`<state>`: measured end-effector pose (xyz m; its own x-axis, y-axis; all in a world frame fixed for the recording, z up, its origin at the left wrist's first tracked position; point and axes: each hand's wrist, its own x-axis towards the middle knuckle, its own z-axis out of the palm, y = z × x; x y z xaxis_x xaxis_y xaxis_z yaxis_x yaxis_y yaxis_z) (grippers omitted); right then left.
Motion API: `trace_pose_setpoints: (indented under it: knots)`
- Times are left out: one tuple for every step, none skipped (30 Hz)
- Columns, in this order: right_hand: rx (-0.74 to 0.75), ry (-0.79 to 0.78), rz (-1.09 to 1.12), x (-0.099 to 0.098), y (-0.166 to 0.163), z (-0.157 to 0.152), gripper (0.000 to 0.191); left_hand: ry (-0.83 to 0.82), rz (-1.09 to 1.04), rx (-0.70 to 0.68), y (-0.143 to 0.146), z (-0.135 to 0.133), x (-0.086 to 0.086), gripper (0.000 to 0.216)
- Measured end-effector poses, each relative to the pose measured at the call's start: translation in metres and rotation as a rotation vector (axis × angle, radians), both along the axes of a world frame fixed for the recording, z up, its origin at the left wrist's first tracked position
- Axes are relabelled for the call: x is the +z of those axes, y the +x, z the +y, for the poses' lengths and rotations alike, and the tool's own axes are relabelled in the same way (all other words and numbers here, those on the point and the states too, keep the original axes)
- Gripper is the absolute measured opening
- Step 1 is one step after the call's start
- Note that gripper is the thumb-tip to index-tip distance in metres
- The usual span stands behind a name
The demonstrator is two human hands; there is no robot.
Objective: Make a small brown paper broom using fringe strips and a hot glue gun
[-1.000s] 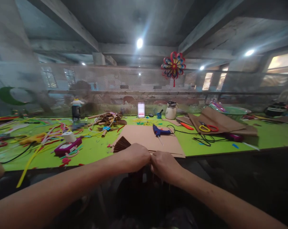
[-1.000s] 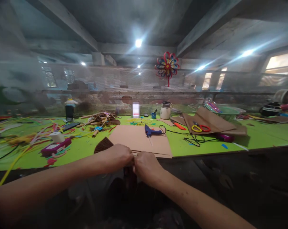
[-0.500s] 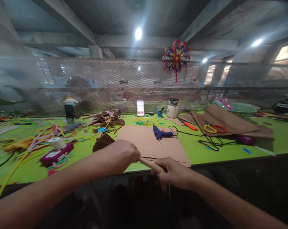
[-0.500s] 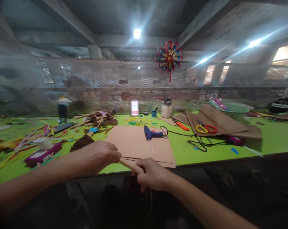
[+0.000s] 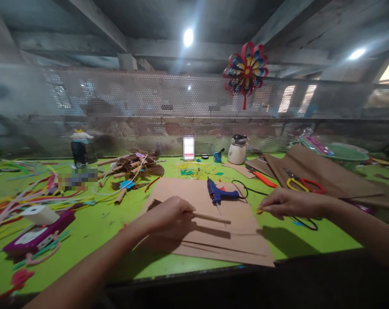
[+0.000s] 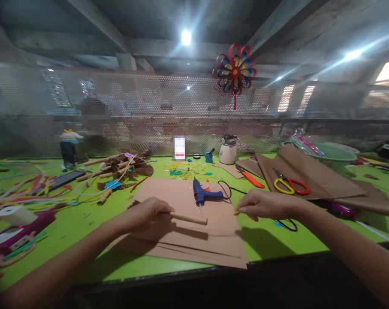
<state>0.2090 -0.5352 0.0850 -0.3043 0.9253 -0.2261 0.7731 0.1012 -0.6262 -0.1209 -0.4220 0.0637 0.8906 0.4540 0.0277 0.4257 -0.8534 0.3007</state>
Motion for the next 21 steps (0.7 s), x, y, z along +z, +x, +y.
trace_pose_setpoints:
  knots:
    - [-0.012,0.07,-0.077,-0.003,0.005,0.006,0.029,-0.001,-0.011,0.015,0.001,-0.001,-0.007,0.029]
    - [-0.027,0.16,-0.15,-0.007,0.007,0.012,0.025,0.012,-0.064,0.066,0.002,-0.003,-0.013,0.032]
    - [-0.046,0.258,-0.213,-0.012,0.005,0.02,0.022,0.01,-0.087,0.076,0.002,-0.005,-0.016,0.033]
    - [-0.064,0.351,-0.262,-0.017,0.001,0.028,0.021,0.006,-0.101,0.069,0.003,-0.007,-0.018,0.034]
    - [-0.082,0.427,-0.292,-0.023,-0.006,0.036,0.021,0.001,-0.112,0.067,0.003,-0.009,-0.019,0.034]
    - [-0.094,0.472,-0.306,-0.029,-0.014,0.046,0.023,-0.009,-0.112,0.06,0.003,-0.01,-0.018,0.034]
    - [-0.099,0.508,-0.316,-0.036,-0.023,0.056,0.023,-0.02,-0.111,0.059,0.003,-0.009,-0.017,0.033]
    - [-0.101,0.545,-0.329,-0.043,-0.032,0.065,0.023,-0.03,-0.115,0.067,0.002,-0.008,-0.016,0.034]
    - [-0.098,0.572,-0.344,-0.051,-0.039,0.074,0.021,-0.037,-0.123,0.078,0.001,-0.006,-0.015,0.034]
    - [-0.102,0.593,-0.359,-0.059,-0.045,0.082,0.018,-0.042,-0.131,0.089,-0.001,-0.003,-0.015,0.035]
    - [-0.11,0.609,-0.373,-0.067,-0.049,0.089,0.015,-0.044,-0.137,0.098,-0.003,0.001,-0.016,0.035]
    - [-0.122,0.626,-0.383,-0.074,-0.051,0.095,0.013,-0.047,-0.138,0.102,-0.005,0.005,-0.018,0.035]
    - [-0.135,0.643,-0.389,-0.08,-0.052,0.099,0.012,-0.051,-0.133,0.103,-0.006,0.01,-0.02,0.034]
    - [-0.146,0.661,-0.392,-0.086,-0.051,0.102,0.011,-0.058,-0.124,0.103,-0.008,0.015,-0.023,0.034]
    - [-0.154,0.679,-0.392,-0.09,-0.049,0.104,0.012,-0.068,-0.116,0.101,-0.009,0.019,-0.026,0.032]
    - [-0.157,0.696,-0.391,-0.094,-0.046,0.106,0.013,-0.08,-0.117,0.103,-0.009,0.024,-0.03,0.031]
    - [-0.158,0.711,-0.39,-0.096,-0.042,0.108,0.013,-0.089,-0.131,0.104,-0.009,0.028,-0.035,0.029]
    - [-0.156,0.725,-0.388,-0.098,-0.038,0.11,0.013,-0.096,-0.154,0.103,-0.009,0.031,-0.039,0.027]
    - [-0.151,0.737,-0.385,-0.099,-0.034,0.112,0.012,-0.1,-0.184,0.1,-0.008,0.033,-0.044,0.026]
    - [-0.146,0.748,-0.381,-0.1,-0.03,0.114,0.012,-0.097,-0.217,0.093,-0.008,0.034,-0.049,0.024]
    - [-0.14,0.758,-0.374,-0.1,-0.026,0.116,0.011,-0.09,-0.245,0.088,-0.007,0.035,-0.053,0.023]
